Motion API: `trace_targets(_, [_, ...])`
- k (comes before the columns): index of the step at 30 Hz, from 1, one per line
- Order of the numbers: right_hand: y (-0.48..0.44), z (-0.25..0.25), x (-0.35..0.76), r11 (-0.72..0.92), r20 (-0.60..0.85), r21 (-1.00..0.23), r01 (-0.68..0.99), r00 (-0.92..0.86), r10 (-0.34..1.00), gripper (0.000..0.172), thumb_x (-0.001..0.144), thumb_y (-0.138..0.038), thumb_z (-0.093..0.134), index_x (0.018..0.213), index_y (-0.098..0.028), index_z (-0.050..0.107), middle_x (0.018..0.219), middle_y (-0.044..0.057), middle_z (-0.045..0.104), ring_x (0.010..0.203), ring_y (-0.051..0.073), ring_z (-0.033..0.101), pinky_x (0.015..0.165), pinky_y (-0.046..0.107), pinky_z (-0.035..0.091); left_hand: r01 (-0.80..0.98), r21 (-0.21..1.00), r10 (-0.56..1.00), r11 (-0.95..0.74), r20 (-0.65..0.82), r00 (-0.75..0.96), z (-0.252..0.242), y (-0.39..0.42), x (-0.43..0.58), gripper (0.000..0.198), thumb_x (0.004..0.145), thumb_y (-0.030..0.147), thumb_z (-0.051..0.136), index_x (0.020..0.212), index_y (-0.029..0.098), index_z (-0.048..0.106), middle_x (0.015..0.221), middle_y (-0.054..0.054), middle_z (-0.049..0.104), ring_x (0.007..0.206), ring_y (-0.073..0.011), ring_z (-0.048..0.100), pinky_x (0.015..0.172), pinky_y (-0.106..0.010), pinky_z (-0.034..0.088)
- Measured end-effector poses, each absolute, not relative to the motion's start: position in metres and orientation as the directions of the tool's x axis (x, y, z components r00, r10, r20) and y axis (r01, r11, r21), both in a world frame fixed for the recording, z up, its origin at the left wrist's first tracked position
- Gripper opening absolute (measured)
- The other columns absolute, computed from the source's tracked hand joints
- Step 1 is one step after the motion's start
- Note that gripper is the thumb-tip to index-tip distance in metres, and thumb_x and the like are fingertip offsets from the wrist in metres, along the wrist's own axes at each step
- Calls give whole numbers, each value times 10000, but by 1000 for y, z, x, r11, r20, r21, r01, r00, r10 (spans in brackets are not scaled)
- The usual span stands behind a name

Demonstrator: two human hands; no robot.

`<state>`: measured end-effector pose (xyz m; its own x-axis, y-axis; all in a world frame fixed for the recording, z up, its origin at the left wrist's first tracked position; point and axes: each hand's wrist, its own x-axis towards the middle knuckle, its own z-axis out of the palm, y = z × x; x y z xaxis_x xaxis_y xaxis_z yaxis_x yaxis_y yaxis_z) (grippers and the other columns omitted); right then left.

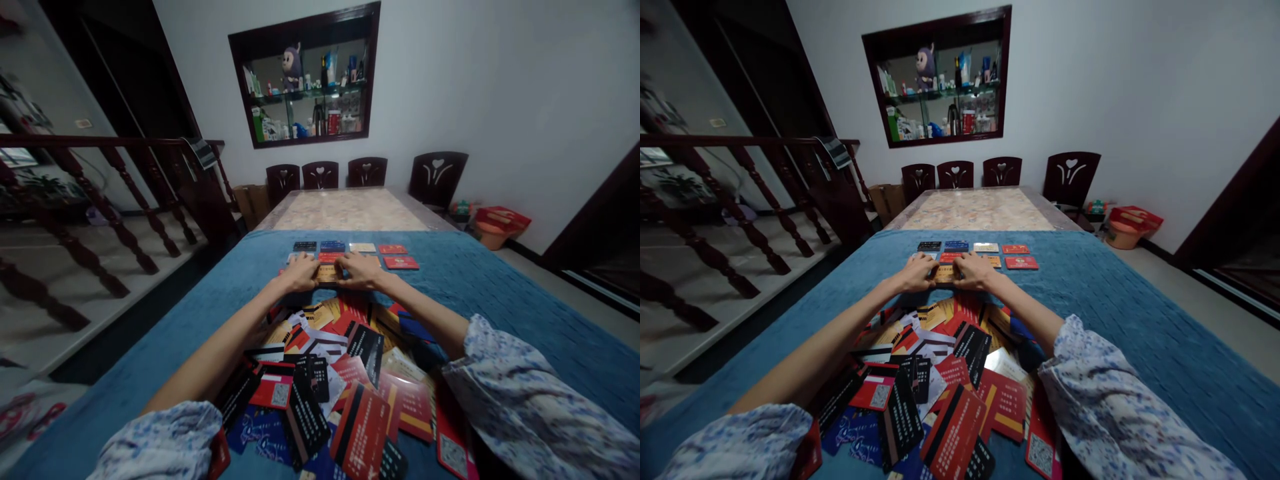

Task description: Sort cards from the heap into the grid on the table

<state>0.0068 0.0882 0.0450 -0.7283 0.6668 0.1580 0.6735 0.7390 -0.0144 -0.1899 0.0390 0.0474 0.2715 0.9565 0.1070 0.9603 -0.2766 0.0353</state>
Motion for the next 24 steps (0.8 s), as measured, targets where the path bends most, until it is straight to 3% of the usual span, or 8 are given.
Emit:
trace_targets(10, [101, 47, -1, 725, 41, -15, 689, -724, 689, 289, 763, -419, 690, 974, -224, 720, 1028, 129, 702, 884, 269, 657, 631, 293, 450, 953, 187, 971, -237, 37, 234, 45, 54, -187, 159, 575, 119, 686, 597, 197, 550, 697, -40, 613, 975, -300, 528, 938, -471, 409])
trace_targets(15, [106, 51, -4, 744, -96, -70, 664, -747, 658, 311, 788, -406, 664, 1035, -220, 700, 994, 81, 729, 863, 218, 668, 643, 246, 456, 972, 48, 966, -230, -107, 234, 52, 51, -185, 58, 688, 191, 636, 725, 184, 592, 920, -80, 674, 1095, -319, 493, 966, -518, 400])
trace_targets(18, [105, 57, -6, 751, -179, -76, 656, -750, 637, 364, 786, -391, 671, 1093, -197, 683, 1044, 87, 728, 910, 227, 671, 675, 245, 469, 974, -29, 956, -223, -199, 213, 57, 49, -183, 105, 741, 234, 615, 834, 185, 609, 1066, -88, 667, 1162, -313, 462, 995, -527, 388])
trace_targets(24, [102, 65, -13, 759, -271, -75, 647, -745, 609, 314, 774, -324, 696, 1051, -178, 717, 999, 88, 739, 877, 216, 679, 672, 241, 476, 975, -82, 955, -205, -237, 180, 59, 54, -181, 170, 719, 251, 680, 874, 194, 639, 1138, -93, 659, 1218, -335, 446, 1034, -558, 355])
